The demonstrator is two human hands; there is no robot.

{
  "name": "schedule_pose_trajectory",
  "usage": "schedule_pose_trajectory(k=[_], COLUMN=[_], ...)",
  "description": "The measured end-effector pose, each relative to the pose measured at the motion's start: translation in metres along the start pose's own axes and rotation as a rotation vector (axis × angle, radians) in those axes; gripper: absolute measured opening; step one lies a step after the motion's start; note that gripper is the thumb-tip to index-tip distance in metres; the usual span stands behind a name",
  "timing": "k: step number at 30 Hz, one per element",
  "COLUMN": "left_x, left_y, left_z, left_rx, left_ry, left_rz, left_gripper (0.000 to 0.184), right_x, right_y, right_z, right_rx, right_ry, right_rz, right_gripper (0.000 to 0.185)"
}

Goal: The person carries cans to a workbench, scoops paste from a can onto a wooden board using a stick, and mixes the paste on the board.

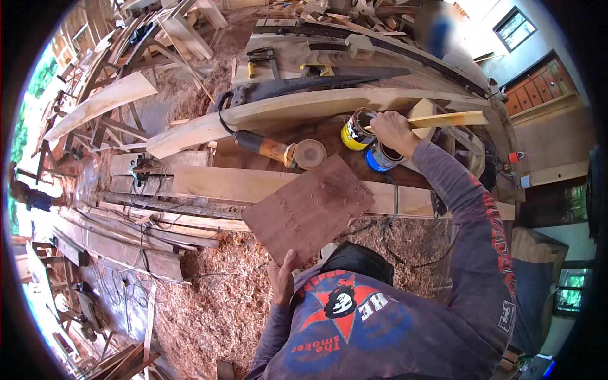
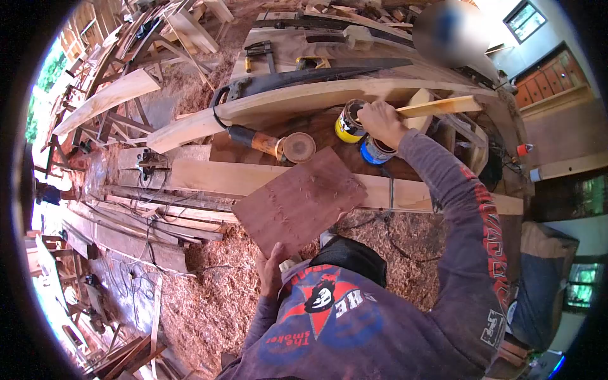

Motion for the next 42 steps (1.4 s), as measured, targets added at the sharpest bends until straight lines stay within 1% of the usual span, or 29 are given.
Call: schedule_pose_trajectory(k=[1, 3, 7, 10, 12, 16, 18, 22, 24, 25, 27, 28, 29, 31, 32, 34, 35, 36, 38, 39, 41, 42], left_x=[-0.001, 0.003, 0.008, 0.003, 0.004, -0.009, -0.008, -0.004, -0.006, -0.008, -0.017, -0.018, -0.021, -0.025, -0.027, -0.016, -0.018, -0.021, -0.018, -0.01, -0.002, -0.001], left_y=[0.001, -0.001, -0.004, -0.003, -0.004, 0.0, 0.0, 0.005, 0.01, 0.012, 0.014, 0.013, 0.015, 0.016, 0.015, 0.013, 0.014, 0.017, 0.017, 0.015, 0.013, 0.012], left_z=[0.0, 0.0, 0.0, 0.002, 0.004, 0.003, 0.003, -0.002, -0.004, -0.005, -0.005, -0.005, -0.005, -0.008, -0.008, -0.007, -0.007, -0.007, -0.007, -0.008, -0.008, -0.007], left_rx=[0.004, 0.0, 0.003, 0.048, 0.034, 0.012, 0.035, 0.059, 0.075, 0.074, 0.057, 0.075, 0.069, 0.02, 0.016, 0.084, 0.079, 0.067, 0.05, 0.034, 0.018, 0.011], left_ry=[0.005, -0.001, -0.042, -0.034, -0.002, 0.064, 0.053, 0.033, 0.04, 0.041, 0.075, 0.087, 0.089, 0.101, 0.101, 0.108, 0.107, 0.116, 0.125, 0.108, 0.085, 0.077], left_rz=[-0.025, -0.015, -0.005, 0.058, 0.056, 0.055, 0.078, 0.09, 0.079, 0.083, 0.125, 0.171, 0.172, 0.155, 0.155, 0.166, 0.163, 0.15, 0.132, 0.09, 0.038, 0.038], left_gripper=[0.036, 0.036, 0.035, 0.035, 0.035, 0.033, 0.032, 0.032, 0.034, 0.034, 0.035, 0.032, 0.032, 0.034, 0.034, 0.029, 0.029, 0.029, 0.029, 0.029, 0.029, 0.03], right_x=[0.0, 0.004, -0.002, 0.004, 0.01, 0.027, 0.031, 0.054, 0.068, 0.072, 0.085, 0.098, 0.101, 0.123, 0.135, 0.137, 0.141, 0.139, 0.142, 0.14, 0.144, 0.137], right_y=[-0.001, -0.006, 0.001, 0.009, 0.01, 0.01, 0.016, 0.019, 0.029, 0.038, 0.071, 0.077, 0.086, 0.11, 0.109, 0.11, 0.11, 0.099, 0.042, 0.012, -0.064, -0.059], right_z=[-0.002, -0.008, -0.012, -0.017, -0.018, -0.017, -0.012, 0.001, 0.011, 0.018, 0.034, 0.04, 0.048, 0.067, 0.076, 0.092, 0.1, 0.104, 0.111, 0.112, 0.115, 0.118], right_rx=[0.001, -0.023, -0.02, -0.05, -0.081, -0.085, -0.055, -0.057, 0.016, 0.016, 0.152, 0.168, 0.166, 0.145, 0.229, 0.258, 0.285, 0.285, 0.177, 0.176, 0.046, 0.048], right_ry=[0.0, -0.067, -0.053, -0.098, -0.091, -0.118, -0.065, -0.119, -0.157, -0.157, -0.202, -0.275, -0.28, -0.475, -0.481, -0.523, -0.564, -0.571, -0.698, -0.705, -0.851, -0.854], right_rz=[0.0, 0.018, -0.01, -0.001, -0.057, -0.072, -0.083, -0.046, -0.07, -0.066, -0.041, -0.082, -0.078, -0.172, -0.25, -0.286, -0.323, -0.325, -0.475, -0.48, -1.185, -1.194], right_gripper=[0.016, 0.015, 0.014, 0.015, 0.018, 0.016, 0.014, 0.012, 0.011, 0.011, 0.011, 0.014, 0.014, 0.021, 0.025, 0.027, 0.028, 0.028, 0.033, 0.033, 0.049, 0.049])
Point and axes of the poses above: each hand's wrist, its own z-axis away from the middle knuckle, its own y-axis out of the back of the hand, x = y × z, the point moved 10 cm from there along -z, towards the middle knuckle, and after that the axes turned 14 degrees about -y, right-handed, at the moved point
